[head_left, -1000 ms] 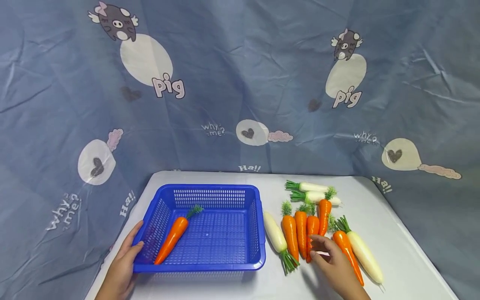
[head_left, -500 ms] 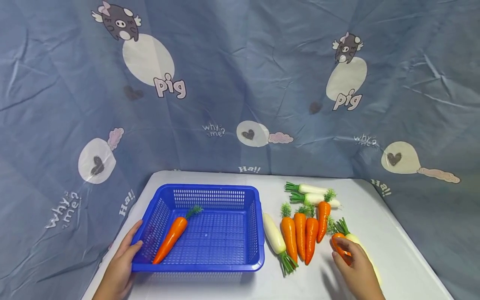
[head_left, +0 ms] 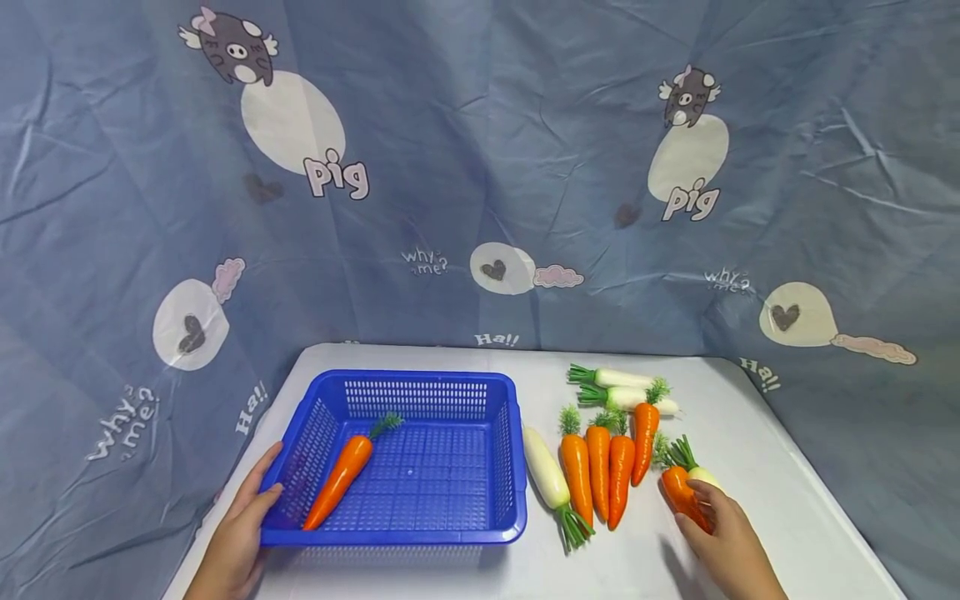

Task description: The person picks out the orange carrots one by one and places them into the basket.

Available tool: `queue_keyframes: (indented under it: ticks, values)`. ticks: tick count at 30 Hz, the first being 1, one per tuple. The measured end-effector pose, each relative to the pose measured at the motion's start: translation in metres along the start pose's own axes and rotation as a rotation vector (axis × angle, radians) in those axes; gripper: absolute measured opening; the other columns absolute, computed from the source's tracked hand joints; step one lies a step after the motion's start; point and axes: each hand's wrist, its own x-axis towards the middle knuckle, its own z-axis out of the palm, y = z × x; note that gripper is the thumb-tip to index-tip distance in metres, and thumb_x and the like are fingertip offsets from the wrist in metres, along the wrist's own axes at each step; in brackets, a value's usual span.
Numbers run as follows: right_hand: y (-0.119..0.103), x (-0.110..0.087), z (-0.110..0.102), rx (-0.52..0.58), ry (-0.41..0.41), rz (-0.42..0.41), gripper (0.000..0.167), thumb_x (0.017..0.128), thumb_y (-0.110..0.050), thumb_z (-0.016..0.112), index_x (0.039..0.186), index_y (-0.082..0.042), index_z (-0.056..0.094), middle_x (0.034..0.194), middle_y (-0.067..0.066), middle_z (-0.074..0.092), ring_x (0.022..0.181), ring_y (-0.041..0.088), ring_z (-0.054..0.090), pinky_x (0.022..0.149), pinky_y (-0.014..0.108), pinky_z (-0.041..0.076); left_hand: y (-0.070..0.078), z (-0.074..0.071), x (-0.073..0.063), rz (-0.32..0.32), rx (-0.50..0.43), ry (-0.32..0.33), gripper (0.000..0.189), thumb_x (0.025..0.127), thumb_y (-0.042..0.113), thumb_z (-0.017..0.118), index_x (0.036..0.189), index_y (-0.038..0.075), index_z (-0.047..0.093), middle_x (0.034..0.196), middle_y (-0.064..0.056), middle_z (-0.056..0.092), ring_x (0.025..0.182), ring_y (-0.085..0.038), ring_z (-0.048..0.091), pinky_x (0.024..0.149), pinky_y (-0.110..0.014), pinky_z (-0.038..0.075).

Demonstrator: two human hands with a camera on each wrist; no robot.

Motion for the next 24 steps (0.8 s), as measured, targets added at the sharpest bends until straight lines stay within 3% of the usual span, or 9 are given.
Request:
queue_keyframes:
  ticks: [6,11,16,21,24]
  values:
    - [0.009,0.004,-0.001,0.071,-0.065,0.047,0.067,0.101,-0.019,0.069,0.152,0.01,0.038,0.146,0.038,0.049,0.135,0.054,0.051,0.106,0.059,0.048,0.0,-0.001,0.001,-0.021,0.025,0.005,0.058,0.116,0.032,0.031,0.168,0.04,0.009,0.172,-0.005,-0.003,0.141,-0.013,0.025,0.093,-0.013,0.043]
    - [0.013,0.006,0.001,0.137,-0.082,0.066,0.072,0.101,-0.02,0.07,0.155,0.01,0.032,0.152,0.039,0.042,0.141,0.054,0.045,0.108,0.055,0.048,-0.002,-0.004,0.001,0.01,0.018,-0.019,0.058,0.116,0.033,0.031,0.169,0.039,0.007,0.17,-0.006,0.002,0.131,-0.001,0.037,0.093,-0.018,0.047]
    - [0.019,0.009,0.006,0.202,-0.107,0.084,0.076,0.102,-0.023,0.07,0.157,0.009,0.029,0.157,0.037,0.038,0.145,0.051,0.042,0.106,0.048,0.05,-0.006,-0.005,0.003,0.077,-0.026,-0.05,0.059,0.116,0.028,0.032,0.17,0.033,0.007,0.158,0.003,0.02,0.12,0.008,0.051,0.092,-0.025,0.052]
    - [0.027,0.01,0.009,0.168,-0.108,0.079,0.085,0.101,-0.034,0.072,0.161,0.004,0.026,0.162,0.033,0.034,0.146,0.049,0.041,0.11,0.051,0.046,-0.009,-0.005,0.005,0.102,-0.05,-0.073,0.06,0.116,0.027,0.032,0.17,0.031,0.006,0.157,0.008,0.023,0.12,0.008,0.053,0.094,-0.024,0.052]
    - [0.03,0.012,0.009,0.094,-0.111,0.041,0.092,0.097,-0.039,0.075,0.162,0.003,0.026,0.162,0.032,0.034,0.145,0.048,0.044,0.111,0.053,0.044,-0.008,-0.005,0.006,0.098,-0.033,-0.068,0.06,0.116,0.028,0.031,0.17,0.031,0.005,0.161,0.006,0.019,0.12,0.01,0.052,0.094,-0.021,0.051]
